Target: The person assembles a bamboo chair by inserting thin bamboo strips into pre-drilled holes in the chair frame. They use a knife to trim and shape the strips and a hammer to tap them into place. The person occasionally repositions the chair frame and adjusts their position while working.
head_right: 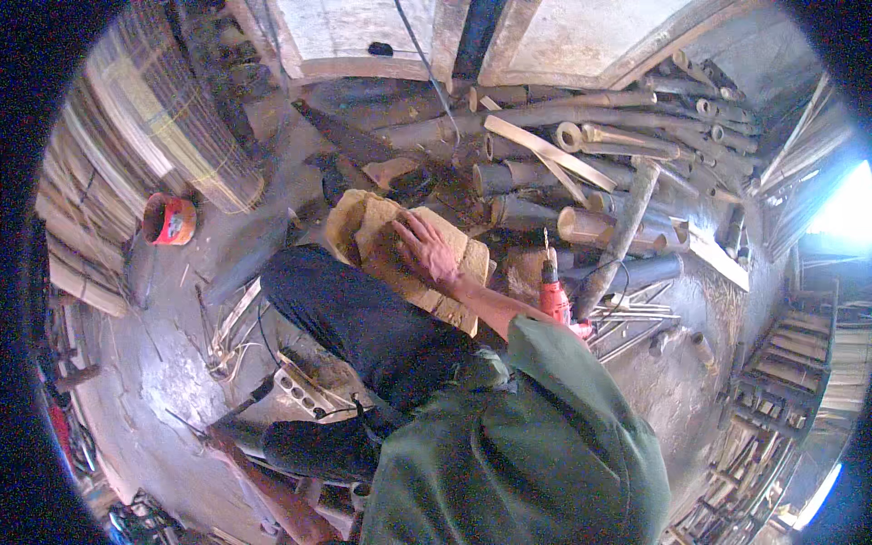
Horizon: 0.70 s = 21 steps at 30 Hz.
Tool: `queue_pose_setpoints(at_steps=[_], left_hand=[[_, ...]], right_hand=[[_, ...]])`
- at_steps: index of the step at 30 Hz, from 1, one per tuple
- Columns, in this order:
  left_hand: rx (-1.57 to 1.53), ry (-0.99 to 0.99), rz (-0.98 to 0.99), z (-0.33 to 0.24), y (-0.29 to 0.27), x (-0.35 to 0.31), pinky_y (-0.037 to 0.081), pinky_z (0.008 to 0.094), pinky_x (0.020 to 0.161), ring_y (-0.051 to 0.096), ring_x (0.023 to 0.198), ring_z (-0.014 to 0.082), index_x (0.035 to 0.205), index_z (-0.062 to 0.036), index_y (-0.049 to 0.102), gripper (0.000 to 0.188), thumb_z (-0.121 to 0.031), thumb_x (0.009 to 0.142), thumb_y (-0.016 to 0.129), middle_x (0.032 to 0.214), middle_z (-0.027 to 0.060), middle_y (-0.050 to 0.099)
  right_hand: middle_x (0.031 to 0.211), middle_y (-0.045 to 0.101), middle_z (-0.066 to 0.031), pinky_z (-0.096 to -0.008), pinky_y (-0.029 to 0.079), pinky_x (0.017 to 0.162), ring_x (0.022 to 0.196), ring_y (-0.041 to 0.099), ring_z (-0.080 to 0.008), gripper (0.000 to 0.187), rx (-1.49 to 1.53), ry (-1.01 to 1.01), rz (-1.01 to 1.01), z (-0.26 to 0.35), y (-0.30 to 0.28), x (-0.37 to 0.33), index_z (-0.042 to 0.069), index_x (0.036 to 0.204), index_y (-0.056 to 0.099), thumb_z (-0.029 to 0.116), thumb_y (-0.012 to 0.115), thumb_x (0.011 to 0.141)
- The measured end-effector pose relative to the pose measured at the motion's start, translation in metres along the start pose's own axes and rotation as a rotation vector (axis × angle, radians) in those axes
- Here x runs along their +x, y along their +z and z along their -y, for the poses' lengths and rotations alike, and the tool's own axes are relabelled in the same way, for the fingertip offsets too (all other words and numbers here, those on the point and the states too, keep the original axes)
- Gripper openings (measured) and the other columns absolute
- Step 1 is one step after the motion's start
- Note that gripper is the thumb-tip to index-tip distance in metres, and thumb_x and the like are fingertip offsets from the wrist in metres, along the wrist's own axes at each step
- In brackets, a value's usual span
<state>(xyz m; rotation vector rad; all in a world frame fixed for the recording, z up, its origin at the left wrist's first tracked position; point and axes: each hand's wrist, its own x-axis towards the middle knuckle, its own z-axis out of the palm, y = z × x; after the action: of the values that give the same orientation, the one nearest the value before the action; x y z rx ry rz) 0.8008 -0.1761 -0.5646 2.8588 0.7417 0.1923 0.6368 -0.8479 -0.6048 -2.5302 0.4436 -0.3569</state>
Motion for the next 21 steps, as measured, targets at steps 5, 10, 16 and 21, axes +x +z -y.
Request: queue_pose_setpoints(at_steps=[5,10,16,21], left_hand=[[0.026,0.067,0.047,0.027,0.005,0.021,0.049,0.0465,0.068,0.062,0.078,0.0339,0.099,0.0039,0.062,0.051,-0.044,0.09,0.047,0.085,0.0207,0.066],[-0.432,0.182,0.197,0.058,0.006,0.023,0.049,0.0425,0.076,0.061,0.087,0.0274,0.104,0.0029,0.059,0.052,-0.046,0.09,0.047,0.097,0.0174,0.064],[-0.41,0.024,0.277,0.037,-0.008,0.003,0.048,0.0384,0.078,0.056,0.091,0.0223,0.102,-0.0012,0.056,0.046,-0.044,0.088,0.052,0.099,0.0103,0.059],[-0.072,-0.228,0.053,-0.019,-0.017,-0.019,0.043,0.0496,0.063,0.057,0.07,0.0344,0.088,0.0035,0.064,0.059,-0.053,0.086,0.046,0.077,0.0186,0.062]], right_hand=[[0.105,0.061,-0.0212,-0.0405,0.047,0.083,0.1,0.059,-0.0358,0.028,0.168,0.377,-0.293,-0.081,-0.029,0.035,0.003,0.116,0.057,0.018,0.049,0.093],[0.105,0.06,-0.0283,-0.0495,0.046,0.078,0.092,0.057,-0.0476,0.05,0.148,0.65,-0.522,-0.189,-0.072,0.093,0.002,0.134,0.038,0.033,0.041,0.095],[0.102,0.051,-0.0139,-0.039,0.052,0.063,0.082,0.059,-0.0237,0.051,0.899,1.031,-0.404,-0.245,-0.094,0.117,0.013,0.131,0.03,0.046,0.043,0.094],[0.117,0.043,-0.0126,-0.0438,0.054,0.076,0.093,0.055,-0.0268,0.041,1.135,0.849,-1.075,-0.212,-0.073,0.092,0.017,0.124,0.029,0.032,0.052,0.093]])
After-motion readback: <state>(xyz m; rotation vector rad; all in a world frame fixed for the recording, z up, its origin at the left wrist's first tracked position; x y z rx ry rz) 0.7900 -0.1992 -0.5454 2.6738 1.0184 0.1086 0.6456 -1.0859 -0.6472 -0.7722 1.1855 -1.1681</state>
